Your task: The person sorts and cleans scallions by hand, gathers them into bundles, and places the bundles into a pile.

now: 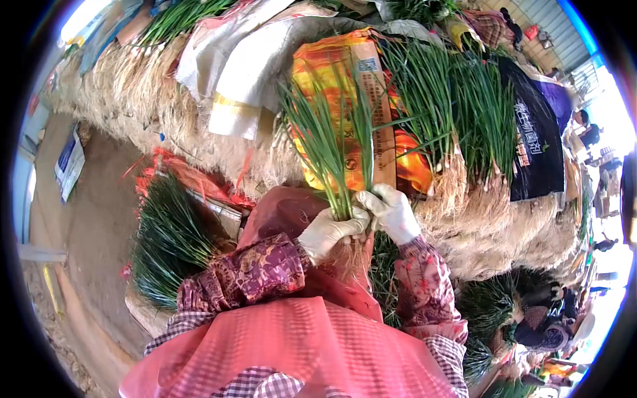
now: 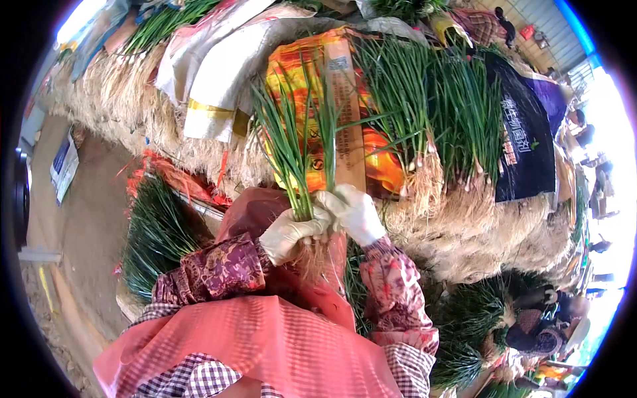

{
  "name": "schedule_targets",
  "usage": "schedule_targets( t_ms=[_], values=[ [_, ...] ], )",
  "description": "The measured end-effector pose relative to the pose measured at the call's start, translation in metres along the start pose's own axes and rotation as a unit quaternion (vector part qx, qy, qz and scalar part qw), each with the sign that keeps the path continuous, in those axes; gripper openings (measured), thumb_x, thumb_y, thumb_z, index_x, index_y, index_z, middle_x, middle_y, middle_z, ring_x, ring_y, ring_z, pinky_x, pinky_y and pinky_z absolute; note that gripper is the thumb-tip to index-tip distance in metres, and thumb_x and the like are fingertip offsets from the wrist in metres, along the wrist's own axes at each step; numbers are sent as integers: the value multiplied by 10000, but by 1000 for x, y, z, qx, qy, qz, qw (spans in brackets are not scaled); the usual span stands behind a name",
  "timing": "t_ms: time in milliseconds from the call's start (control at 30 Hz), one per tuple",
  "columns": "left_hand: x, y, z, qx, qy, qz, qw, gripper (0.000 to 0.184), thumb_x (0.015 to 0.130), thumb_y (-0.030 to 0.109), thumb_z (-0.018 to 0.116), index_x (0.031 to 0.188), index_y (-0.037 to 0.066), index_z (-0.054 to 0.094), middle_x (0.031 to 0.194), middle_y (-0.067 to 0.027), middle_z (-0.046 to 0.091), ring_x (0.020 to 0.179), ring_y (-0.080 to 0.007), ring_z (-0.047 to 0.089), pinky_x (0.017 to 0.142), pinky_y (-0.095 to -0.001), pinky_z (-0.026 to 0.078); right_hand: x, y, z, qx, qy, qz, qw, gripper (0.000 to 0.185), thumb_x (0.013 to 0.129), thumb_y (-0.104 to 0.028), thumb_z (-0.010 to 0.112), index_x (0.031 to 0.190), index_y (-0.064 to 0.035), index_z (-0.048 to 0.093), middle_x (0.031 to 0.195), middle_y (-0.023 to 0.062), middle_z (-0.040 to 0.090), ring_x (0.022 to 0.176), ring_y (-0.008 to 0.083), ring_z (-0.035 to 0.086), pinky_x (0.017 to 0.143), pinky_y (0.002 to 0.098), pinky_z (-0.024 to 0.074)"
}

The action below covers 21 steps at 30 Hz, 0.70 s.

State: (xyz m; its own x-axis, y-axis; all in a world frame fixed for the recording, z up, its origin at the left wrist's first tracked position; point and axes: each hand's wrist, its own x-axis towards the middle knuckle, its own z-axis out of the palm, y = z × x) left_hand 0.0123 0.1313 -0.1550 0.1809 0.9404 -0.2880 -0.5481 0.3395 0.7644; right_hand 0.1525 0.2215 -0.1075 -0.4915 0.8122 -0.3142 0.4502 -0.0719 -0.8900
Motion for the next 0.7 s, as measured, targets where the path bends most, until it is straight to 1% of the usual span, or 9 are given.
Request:
schedule_targets(
  t_ms=[67, 233, 333, 400, 467, 533, 600, 633, 700],
  values=[
    [-2, 5, 0, -26, 17, -7, 999, 86, 826, 92, 624, 902, 51, 628, 739, -32, 621, 631, -68, 546, 562, -188, 387, 12, 14, 0, -143, 44, -177, 973, 227, 924, -200, 617, 823, 2, 637, 604, 88, 575, 520, 143, 560, 491, 305, 445],
    [-2, 5, -11, -64, -38, 7, 997, 118, 802, 49, 599, 913, 9, 604, 684, -45, 590, 569, -60, 520, 516, -167, 400, -14, 4, -21, -153, 4, -133, 979, 255, 916, -213, 622, 765, -7, 621, 615, 101, 570, 522, 176, 560, 504, 332, 440],
    [-11, 9, -16, -69, -44, -21, 996, 115, 805, 56, 595, 913, 16, 601, 802, -55, 616, 613, -65, 543, 588, -174, 467, -32, 24, -52, -345, 123, -223, 903, 328, 904, -283, 619, 695, -32, 590, 659, 110, 603, 516, 223, 583, 513, 370, 443],
    [-15, 3, -23, -107, -12, -27, 994, 108, 811, 58, 591, 910, 18, 600, 886, -59, 627, 631, -75, 555, 624, -182, 491, -53, 58, -83, -322, -1, 73, 944, 319, 889, -321, 617, 737, -40, 620, 715, 118, 621, 568, 262, 607, 555, 384, 482],
    [-12, -1, -30, -173, -57, -31, 983, 150, 839, 93, 611, 970, 20, 591, 994, -74, 623, 675, -98, 579, 699, -252, 531, -81, 27, -66, -405, -192, 249, 859, 331, 876, -360, 616, 794, -42, 656, 749, 114, 627, 666, 249, 632, 638, 364, 518],
    [-10, -2, -29, -184, -79, -27, 979, 156, 841, 94, 638, 970, 21, 589, 1010, -85, 619, 684, -104, 573, 723, -280, 534, -100, 60, -64, -509, -228, -6, 830, 312, 844, -379, 658, 853, -69, 687, 737, 116, 630, 758, 207, 648, 734, 318, 529],
    [-10, 0, -24, -184, -62, -63, 979, 134, 831, 93, 671, 934, 28, 617, 898, -70, 638, 649, -77, 543, 637, -223, 479, -90, 53, -55, -331, -30, -95, 939, 568, 798, -327, 724, 1296, -118, 549, 1063, 105, 656, 805, 176, 646, 790, 299, 519],
    [-9, -1, -23, -159, -54, -69, 983, 127, 833, 98, 672, 928, 31, 623, 857, -62, 641, 637, -69, 534, 612, -205, 456, -82, 3, -47, -305, -67, 8, 950, 730, 799, -276, 725, 1429, -119, 391, 1167, 106, 616, 805, 152, 641, 771, 298, 518],
    [-8, 0, -14, -95, -50, -45, 993, 133, 862, 155, 653, 923, 38, 641, 712, -29, 627, 576, -38, 494, 522, -152, 368, -55, -8, -22, -215, -126, -107, 962, 579, 814, -149, 680, 1345, -77, 460, 1065, 109, 656, 806, 174, 650, 762, 302, 520]
  ],
)
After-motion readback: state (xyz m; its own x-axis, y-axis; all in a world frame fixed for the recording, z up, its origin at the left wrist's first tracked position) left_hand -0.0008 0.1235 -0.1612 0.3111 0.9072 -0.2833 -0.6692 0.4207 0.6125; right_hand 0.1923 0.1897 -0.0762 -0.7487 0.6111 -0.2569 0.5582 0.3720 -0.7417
